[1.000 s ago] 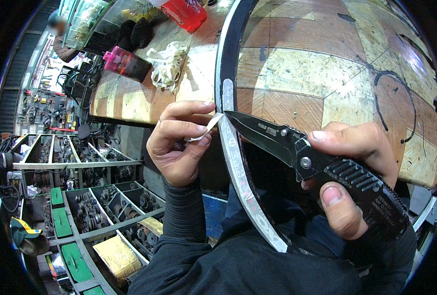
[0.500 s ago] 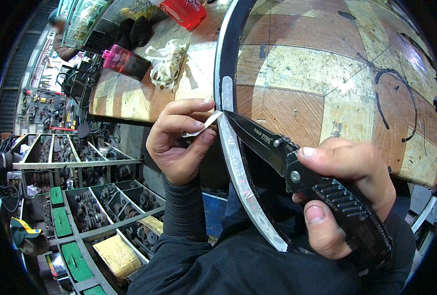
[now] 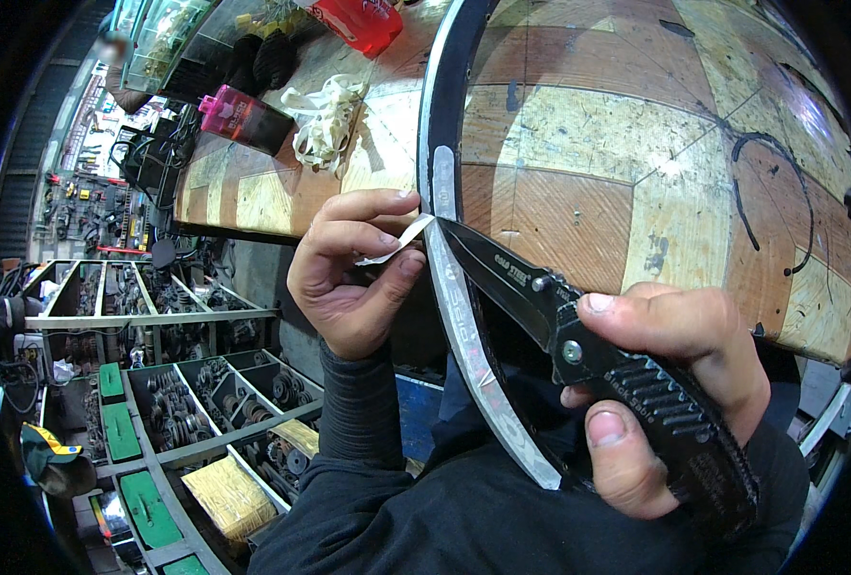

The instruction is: The person uses a folding knife to trim a strip of white tape adhered to a curved metal ring. They hold the ring with one hand and carefully cut along the edge with the knife, removing excess tape.

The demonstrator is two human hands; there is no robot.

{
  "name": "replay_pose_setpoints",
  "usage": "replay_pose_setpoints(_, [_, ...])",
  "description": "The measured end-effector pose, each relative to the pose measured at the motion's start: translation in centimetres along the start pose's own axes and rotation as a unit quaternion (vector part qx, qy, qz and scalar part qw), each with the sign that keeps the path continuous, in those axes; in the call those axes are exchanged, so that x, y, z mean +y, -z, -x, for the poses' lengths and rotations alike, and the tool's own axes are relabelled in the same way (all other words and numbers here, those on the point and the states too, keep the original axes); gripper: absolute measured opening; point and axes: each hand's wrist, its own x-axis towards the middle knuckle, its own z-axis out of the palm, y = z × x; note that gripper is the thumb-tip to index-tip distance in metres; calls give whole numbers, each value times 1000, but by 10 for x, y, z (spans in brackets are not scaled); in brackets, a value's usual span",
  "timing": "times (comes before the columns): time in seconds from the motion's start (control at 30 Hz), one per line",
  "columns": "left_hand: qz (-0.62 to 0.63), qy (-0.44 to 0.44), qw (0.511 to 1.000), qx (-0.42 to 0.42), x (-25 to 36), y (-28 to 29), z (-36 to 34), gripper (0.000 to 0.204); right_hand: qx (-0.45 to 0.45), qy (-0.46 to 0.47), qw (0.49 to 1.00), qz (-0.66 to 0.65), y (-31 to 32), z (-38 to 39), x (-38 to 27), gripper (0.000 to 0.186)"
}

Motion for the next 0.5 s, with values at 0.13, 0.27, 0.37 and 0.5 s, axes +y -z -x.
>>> replay_pose_setpoints(0.13, [8,-5,1000,1,-2,-4,-3,24,-18,1,1000,9,3,-4,-6,41])
replay_pose_setpoints(0.27, [7,-6,1000,-3,-1,-3,-2,24,52,-24,998,-13,-14,8,-8,40])
replay_pose_setpoints(0.37, [-1,-14,1000,-8,-2,-2,-3,24,-38,16,998,37,4,-4,-9,41])
replay_pose_setpoints(0.5, [4,-10,1000,-11,-1,-3,-3,24,23,-17,999,36,-9,0,-17,42])
